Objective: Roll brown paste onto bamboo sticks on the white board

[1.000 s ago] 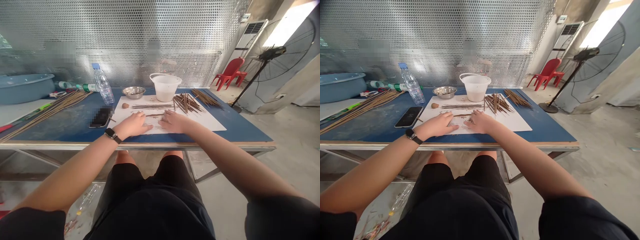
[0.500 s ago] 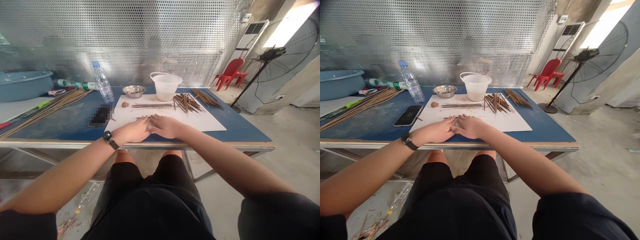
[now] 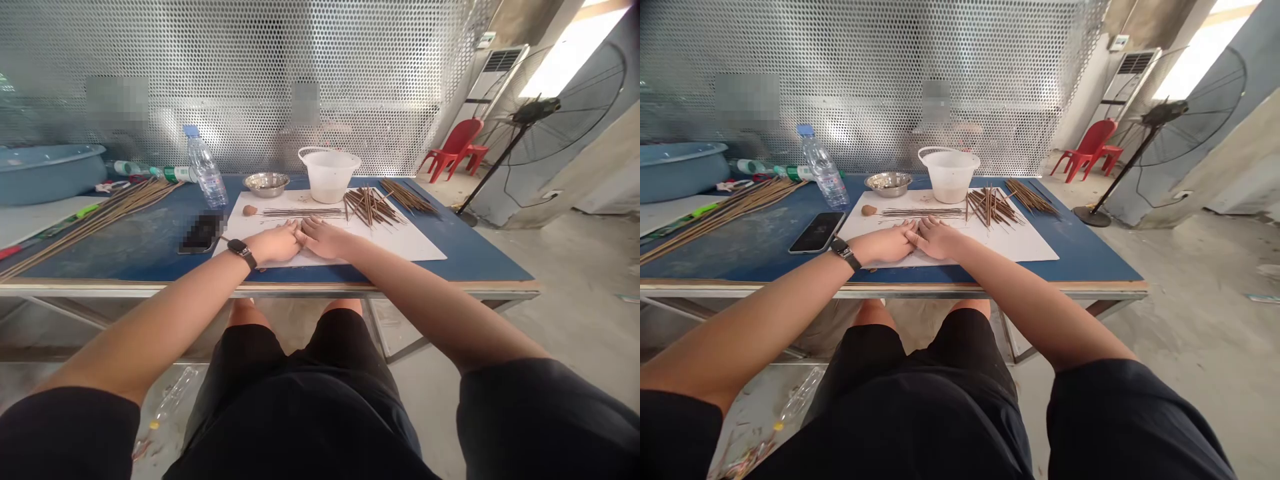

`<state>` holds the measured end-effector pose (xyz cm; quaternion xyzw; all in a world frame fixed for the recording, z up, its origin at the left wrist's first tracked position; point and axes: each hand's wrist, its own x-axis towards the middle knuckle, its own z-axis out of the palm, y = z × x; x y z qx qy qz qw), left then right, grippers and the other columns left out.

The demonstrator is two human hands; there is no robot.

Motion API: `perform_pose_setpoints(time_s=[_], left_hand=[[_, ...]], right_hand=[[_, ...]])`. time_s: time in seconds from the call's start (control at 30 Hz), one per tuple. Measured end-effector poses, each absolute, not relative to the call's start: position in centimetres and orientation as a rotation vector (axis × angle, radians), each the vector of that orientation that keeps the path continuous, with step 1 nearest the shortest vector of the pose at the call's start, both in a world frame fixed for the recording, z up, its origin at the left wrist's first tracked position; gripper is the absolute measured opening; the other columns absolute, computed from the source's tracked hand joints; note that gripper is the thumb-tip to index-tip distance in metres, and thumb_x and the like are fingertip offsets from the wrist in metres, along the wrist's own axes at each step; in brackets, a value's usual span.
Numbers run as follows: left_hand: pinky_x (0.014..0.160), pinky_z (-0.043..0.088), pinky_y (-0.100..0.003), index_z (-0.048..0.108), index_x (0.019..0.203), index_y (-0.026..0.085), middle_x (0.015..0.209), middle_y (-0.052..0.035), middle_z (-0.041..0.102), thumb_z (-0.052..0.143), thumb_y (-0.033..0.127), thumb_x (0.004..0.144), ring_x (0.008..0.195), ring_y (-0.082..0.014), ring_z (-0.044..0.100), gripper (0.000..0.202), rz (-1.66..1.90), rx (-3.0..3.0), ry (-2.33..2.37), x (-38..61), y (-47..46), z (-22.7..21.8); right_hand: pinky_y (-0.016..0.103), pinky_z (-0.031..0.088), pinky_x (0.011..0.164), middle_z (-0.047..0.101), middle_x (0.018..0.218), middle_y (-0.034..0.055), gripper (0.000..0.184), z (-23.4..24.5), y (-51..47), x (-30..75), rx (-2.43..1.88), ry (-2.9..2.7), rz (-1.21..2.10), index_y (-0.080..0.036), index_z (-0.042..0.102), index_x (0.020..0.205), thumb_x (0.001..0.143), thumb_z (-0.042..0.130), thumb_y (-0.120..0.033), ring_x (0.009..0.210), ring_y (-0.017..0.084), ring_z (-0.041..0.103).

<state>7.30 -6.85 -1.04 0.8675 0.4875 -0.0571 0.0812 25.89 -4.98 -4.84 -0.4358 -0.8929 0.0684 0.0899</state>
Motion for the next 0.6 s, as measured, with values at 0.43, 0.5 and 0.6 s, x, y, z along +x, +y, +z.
perform_pose_setpoints(time_s=[0.43,0.5,0.6], left_hand=[[0.136,0.035,-0.047,0.037,0.175,0.005,0.184,-0.0229,0.030,0.030,0.031,0.114,0.170,-0.0365,0.036,0.067,-0.211,2.659,1.401,7.1,-8.5,-1.2],[0.138,0.031,-0.046,0.028,0.179,0.005,0.186,-0.0219,0.023,0.030,0.033,0.114,0.172,-0.0353,0.031,0.071,-0.228,2.612,1.462,7.6,-6.9,-1.2],[0.139,0.027,-0.043,0.019,0.182,0.005,0.188,-0.0205,0.019,0.032,0.036,0.114,0.175,-0.0331,0.022,0.076,-0.238,2.594,1.476,8.1,-5.3,-1.1]], right_hand=[[0.063,0.028,0.138,0.044,0.178,0.0276,0.101,-4.6,-7.6,26.7,-1.293,-2.671,0.278,-0.006,0.046,0.171,0.111,0.002,-0.075,0.172,0.044,0.030],[0.064,0.025,0.139,0.039,0.181,0.0281,0.092,-4.6,-5.9,26.2,-1.366,-2.676,0.262,-0.005,0.042,0.172,0.115,0.008,-0.068,0.174,0.044,0.025],[0.065,0.025,0.139,0.034,0.182,0.0307,0.083,-4.3,-4.3,25.9,-1.424,-2.690,0.275,-0.001,0.038,0.173,0.118,0.016,-0.058,0.175,0.044,0.022]])
